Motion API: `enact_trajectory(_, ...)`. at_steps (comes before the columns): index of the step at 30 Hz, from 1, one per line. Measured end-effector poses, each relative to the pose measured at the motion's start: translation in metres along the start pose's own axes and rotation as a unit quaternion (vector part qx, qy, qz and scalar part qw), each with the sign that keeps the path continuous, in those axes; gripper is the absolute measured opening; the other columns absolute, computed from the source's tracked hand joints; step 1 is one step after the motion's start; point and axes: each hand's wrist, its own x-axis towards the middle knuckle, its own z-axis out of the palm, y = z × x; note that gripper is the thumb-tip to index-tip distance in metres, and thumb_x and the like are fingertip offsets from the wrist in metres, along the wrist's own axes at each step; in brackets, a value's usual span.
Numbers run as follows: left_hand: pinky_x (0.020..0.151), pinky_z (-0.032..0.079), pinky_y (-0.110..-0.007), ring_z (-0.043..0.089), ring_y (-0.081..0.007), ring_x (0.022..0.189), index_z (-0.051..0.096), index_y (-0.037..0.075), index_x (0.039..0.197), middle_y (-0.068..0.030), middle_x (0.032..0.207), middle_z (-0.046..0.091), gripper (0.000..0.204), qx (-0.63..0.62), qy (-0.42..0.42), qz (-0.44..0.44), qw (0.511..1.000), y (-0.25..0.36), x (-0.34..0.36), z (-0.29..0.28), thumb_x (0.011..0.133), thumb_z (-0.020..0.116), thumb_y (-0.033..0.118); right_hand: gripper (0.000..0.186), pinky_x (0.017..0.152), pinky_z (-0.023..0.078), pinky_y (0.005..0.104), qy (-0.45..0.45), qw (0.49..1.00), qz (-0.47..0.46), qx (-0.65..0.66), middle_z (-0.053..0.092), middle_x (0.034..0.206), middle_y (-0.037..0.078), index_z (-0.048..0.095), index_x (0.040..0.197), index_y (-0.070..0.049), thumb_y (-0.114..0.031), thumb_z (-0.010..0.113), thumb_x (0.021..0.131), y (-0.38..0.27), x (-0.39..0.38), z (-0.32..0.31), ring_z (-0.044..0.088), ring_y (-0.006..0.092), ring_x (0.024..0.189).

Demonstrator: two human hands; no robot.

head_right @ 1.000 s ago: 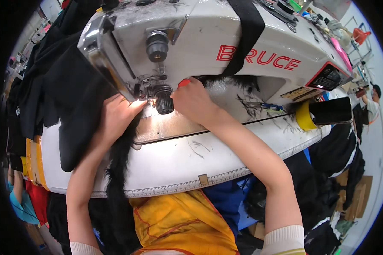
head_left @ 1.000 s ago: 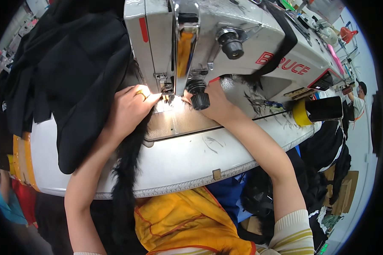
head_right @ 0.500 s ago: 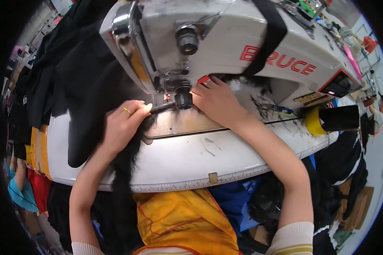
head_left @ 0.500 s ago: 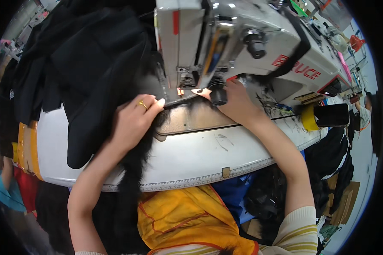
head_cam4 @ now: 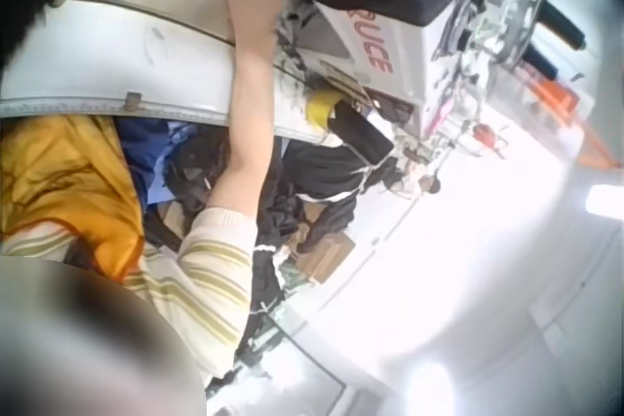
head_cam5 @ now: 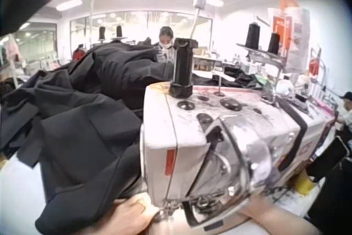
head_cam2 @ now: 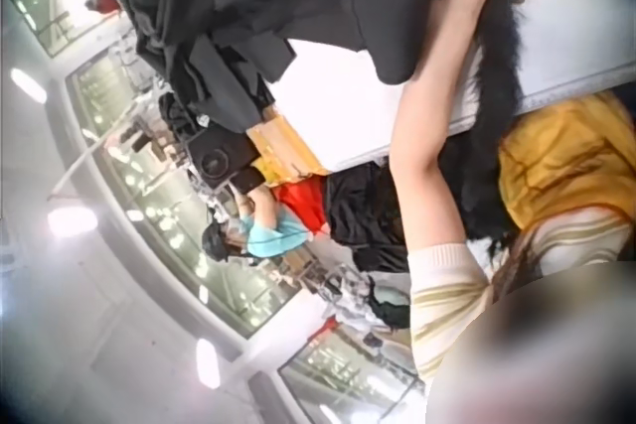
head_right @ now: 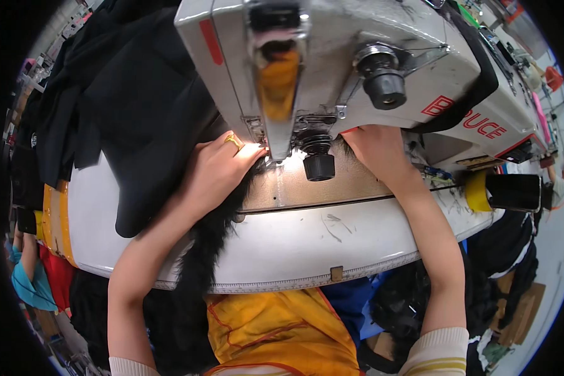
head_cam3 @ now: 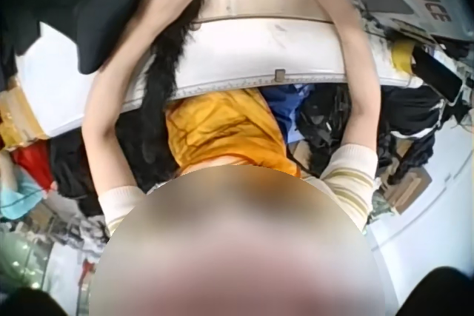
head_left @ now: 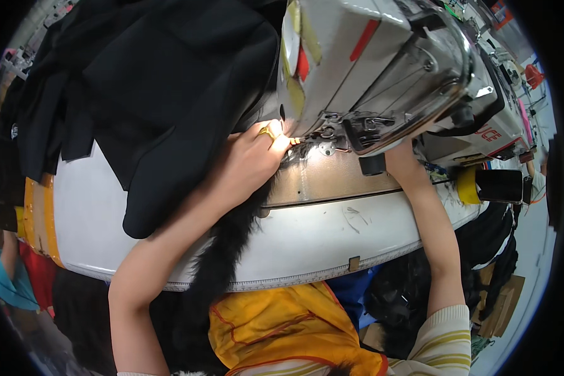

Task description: Sewing black fur trim onto the edges of a black garment using an industrial sewing machine.

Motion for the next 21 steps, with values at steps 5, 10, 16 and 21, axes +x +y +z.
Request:
enact_trajectory(5,0.065,0.050,-0.024,0.054,-0.0128,0.084,0.061,0.002,0.111,-0.0009,0.079,0.052,0.032,0.034,-0.015,0.003,0.999,-0.001,0.002,0.001,0.081,0.057,0.013,0.014,0.073,0.046,0.0380,-0.003,0.999,-0.003,-0.042,0.060,0.088,0.003,0.065,0.085,-0.013,-0.015,0.065,0.072,0.001,-0.003,0.000,0.058,0.0242,0.087)
enact_trajectory(10,0.065,0.051,-0.026,0.056,-0.0147,0.085,0.063,0.004,0.108,-0.0031,0.082,0.054,0.031,0.049,-0.045,0.009,0.998,-0.005,0.004,0.000,0.079,0.057,0.012,0.013,0.068,0.049,0.0348,0.007,0.997,0.040,0.064,0.062,0.087,0.002,0.066,0.086,-0.014,-0.015,0.064,0.073,0.000,0.001,-0.001,0.061,0.0232,0.079)
enact_trajectory(16,0.061,0.050,-0.033,0.060,-0.0227,0.077,0.067,0.009,0.083,-0.0068,0.082,0.060,0.008,-0.005,0.012,-0.064,0.998,-0.001,0.009,-0.003,0.078,0.065,0.015,0.011,0.069,0.049,0.0335,-0.032,0.990,0.094,0.097,0.062,0.093,0.000,0.065,0.086,-0.014,-0.017,0.063,0.076,-0.003,0.002,0.004,0.061,0.0224,0.082)
enact_trajectory(21,0.087,0.049,-0.032,0.050,-0.0198,0.117,0.058,0.009,0.113,-0.0042,0.119,0.056,0.036,0.027,-0.094,-0.129,0.987,-0.014,-0.028,-0.052,0.078,0.063,0.012,0.012,0.067,0.049,0.0332,-0.028,0.992,0.082,0.086,0.062,0.093,0.001,0.066,0.087,-0.014,-0.018,0.062,0.076,-0.004,-0.004,0.005,0.062,0.0202,0.082)
